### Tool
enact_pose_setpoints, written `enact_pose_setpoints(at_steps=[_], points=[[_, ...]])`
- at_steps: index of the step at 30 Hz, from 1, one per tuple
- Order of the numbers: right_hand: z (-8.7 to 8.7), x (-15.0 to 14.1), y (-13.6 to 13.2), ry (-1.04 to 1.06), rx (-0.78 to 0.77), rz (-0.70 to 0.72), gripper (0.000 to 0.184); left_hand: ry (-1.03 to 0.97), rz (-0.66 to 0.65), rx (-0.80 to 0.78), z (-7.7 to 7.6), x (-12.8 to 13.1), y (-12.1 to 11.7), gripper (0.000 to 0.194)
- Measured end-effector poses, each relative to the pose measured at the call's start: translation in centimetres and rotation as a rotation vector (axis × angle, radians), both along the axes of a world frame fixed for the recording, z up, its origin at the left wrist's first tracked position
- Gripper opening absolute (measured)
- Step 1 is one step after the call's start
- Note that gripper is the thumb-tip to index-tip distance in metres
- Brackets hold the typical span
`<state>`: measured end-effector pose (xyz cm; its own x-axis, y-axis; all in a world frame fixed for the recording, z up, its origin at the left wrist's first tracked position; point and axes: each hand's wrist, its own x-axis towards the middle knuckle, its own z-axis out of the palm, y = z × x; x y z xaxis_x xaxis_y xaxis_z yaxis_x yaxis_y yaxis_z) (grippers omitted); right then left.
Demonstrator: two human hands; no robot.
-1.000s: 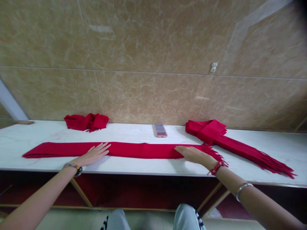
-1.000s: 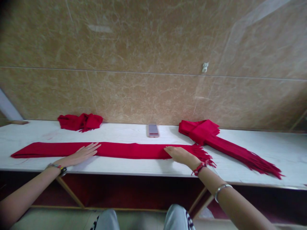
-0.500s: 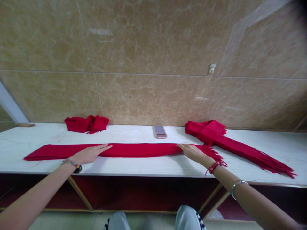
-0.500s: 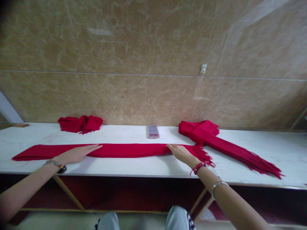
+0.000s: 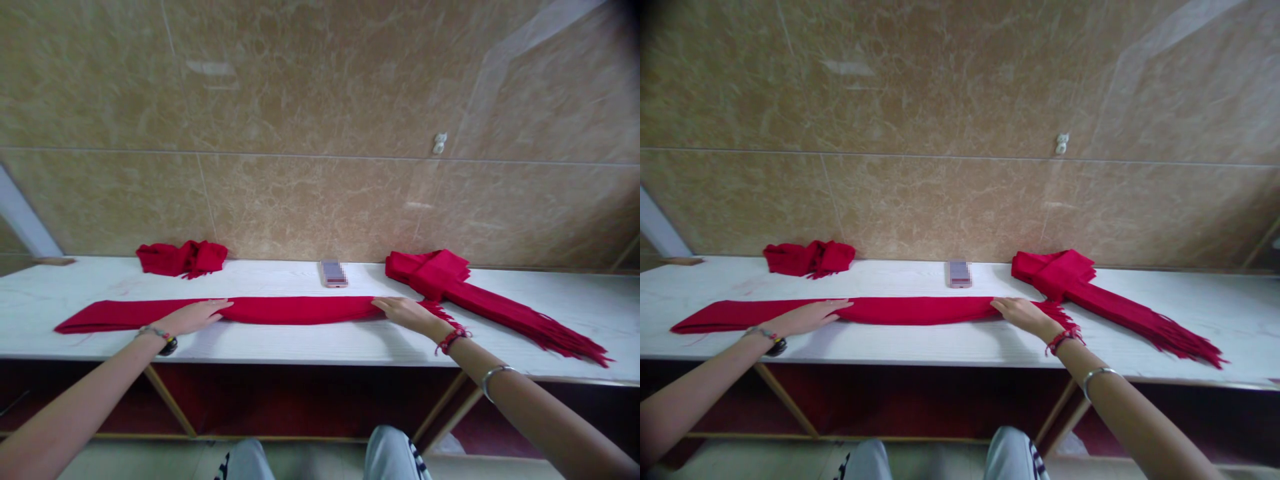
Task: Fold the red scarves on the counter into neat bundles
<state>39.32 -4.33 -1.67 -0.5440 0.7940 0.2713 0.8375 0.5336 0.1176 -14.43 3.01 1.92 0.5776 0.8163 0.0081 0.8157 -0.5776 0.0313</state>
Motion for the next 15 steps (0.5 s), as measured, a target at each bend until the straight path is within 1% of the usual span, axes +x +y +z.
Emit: enact_pose_setpoints(at_steps=[2,5,9,15], points=[[1.1,0.1,-0.2,0.024,-0.042,-0.052,0.038,-0.049,-0.002,-0.023,0.8,0.1,0.3,0.049],[3.2,0.5,-0.1,0.108,-0.121,-0.119,0.035,-0.088,0.010,-0.033,2.1,0.1,0.9,0.045],[5.9,1.7,0.8,0.139,-0.173,-0.140,0.029,-0.175,-0.007,-0.033,3.8,0.6,1.5,0.043],[8.6,3.2,3.1,0.181,-0.271,-0.150,0.025,-0.175,0.056,-0.128,6.4,2.5,3.1,0.044]])
